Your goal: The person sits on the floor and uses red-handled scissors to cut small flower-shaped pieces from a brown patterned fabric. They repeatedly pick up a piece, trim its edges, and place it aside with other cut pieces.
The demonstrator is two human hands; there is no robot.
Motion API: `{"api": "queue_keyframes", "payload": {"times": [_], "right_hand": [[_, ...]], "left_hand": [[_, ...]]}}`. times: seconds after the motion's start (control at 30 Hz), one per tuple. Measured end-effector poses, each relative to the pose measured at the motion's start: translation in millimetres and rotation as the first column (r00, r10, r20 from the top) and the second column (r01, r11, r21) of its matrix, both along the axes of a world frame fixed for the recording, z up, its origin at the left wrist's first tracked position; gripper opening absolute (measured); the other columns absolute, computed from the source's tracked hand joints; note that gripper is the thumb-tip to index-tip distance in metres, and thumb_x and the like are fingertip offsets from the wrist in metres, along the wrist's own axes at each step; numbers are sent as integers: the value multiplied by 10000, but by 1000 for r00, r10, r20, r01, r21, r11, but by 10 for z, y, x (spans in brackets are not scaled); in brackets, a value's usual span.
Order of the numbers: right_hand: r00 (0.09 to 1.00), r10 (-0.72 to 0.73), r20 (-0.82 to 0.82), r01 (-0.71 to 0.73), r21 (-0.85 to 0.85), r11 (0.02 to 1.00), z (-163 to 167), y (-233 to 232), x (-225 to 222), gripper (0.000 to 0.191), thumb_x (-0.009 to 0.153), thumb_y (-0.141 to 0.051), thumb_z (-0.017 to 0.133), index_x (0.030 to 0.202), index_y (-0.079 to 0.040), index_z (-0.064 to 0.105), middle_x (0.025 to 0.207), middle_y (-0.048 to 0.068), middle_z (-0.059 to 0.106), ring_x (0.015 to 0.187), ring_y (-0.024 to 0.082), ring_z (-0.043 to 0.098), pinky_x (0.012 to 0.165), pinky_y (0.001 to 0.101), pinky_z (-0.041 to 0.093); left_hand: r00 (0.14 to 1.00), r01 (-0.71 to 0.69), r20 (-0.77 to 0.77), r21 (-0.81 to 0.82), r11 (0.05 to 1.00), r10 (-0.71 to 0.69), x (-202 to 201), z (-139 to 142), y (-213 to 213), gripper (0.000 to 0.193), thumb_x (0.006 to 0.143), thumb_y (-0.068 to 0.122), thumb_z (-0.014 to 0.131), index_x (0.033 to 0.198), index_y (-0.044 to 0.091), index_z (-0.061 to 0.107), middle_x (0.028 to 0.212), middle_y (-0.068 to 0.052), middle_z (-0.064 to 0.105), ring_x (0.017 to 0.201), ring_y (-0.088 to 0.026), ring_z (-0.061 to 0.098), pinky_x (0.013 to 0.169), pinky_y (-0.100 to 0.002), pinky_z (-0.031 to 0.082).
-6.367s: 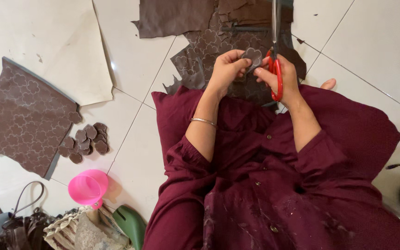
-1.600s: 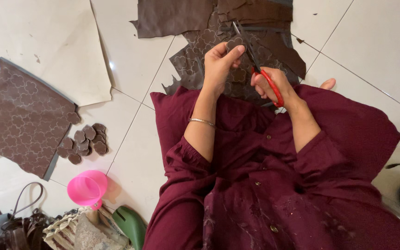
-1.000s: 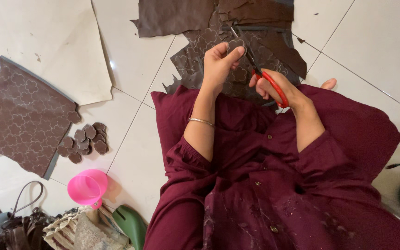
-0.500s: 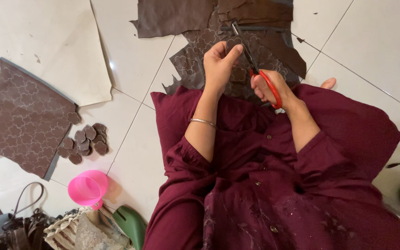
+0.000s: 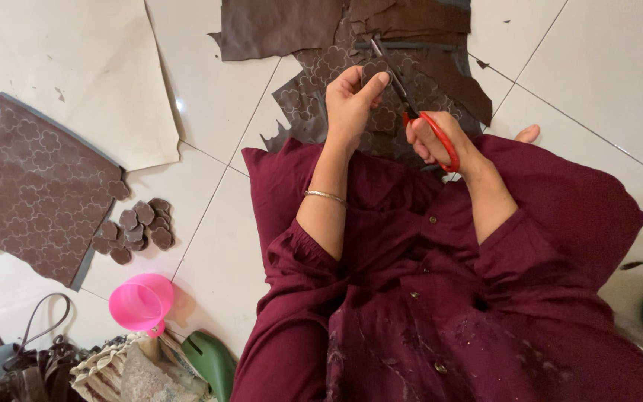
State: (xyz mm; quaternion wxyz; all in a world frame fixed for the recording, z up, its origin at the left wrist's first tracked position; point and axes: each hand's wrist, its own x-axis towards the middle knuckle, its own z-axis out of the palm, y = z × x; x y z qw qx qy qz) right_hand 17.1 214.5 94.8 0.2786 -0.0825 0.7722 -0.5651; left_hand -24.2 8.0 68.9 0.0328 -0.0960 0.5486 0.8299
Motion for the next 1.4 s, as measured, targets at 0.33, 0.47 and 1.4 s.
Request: {"api": "queue_keyframes", "payload": {"times": [0.33,0.47,1.4], "right_hand": [[1000,5,-5,-5,104,995,10,46,-21,926,788,-939,350,749,-58,634,533,10,539,440,93,526,416,243,438],[1000,3,23,-6,119,993,35,29,-16,922,801,-930,376,753,-46,635,542,18,545,444,101,519,418,252,428],[994,-31,106,36,-47,998,70,-64,-49,474,1010,-391,498,1177,34,626,752,-12,509,681,104,498,645,268,457]], "left_hand": [[1000,-21,4,43,999,21,-3,-34,-8,119,907,72,771,929,14,670,814,-14,667,698,-76,597,644,-230,502],[997,-28,69,109,994,20,-18,-51,-12,143,887,35,731,1002,20,648,891,-42,715,747,-106,689,674,-248,572],[990,119,73,40,992,-121,7,-41,-1,100,912,134,748,876,46,713,761,31,661,642,-50,571,595,-217,469]]}}
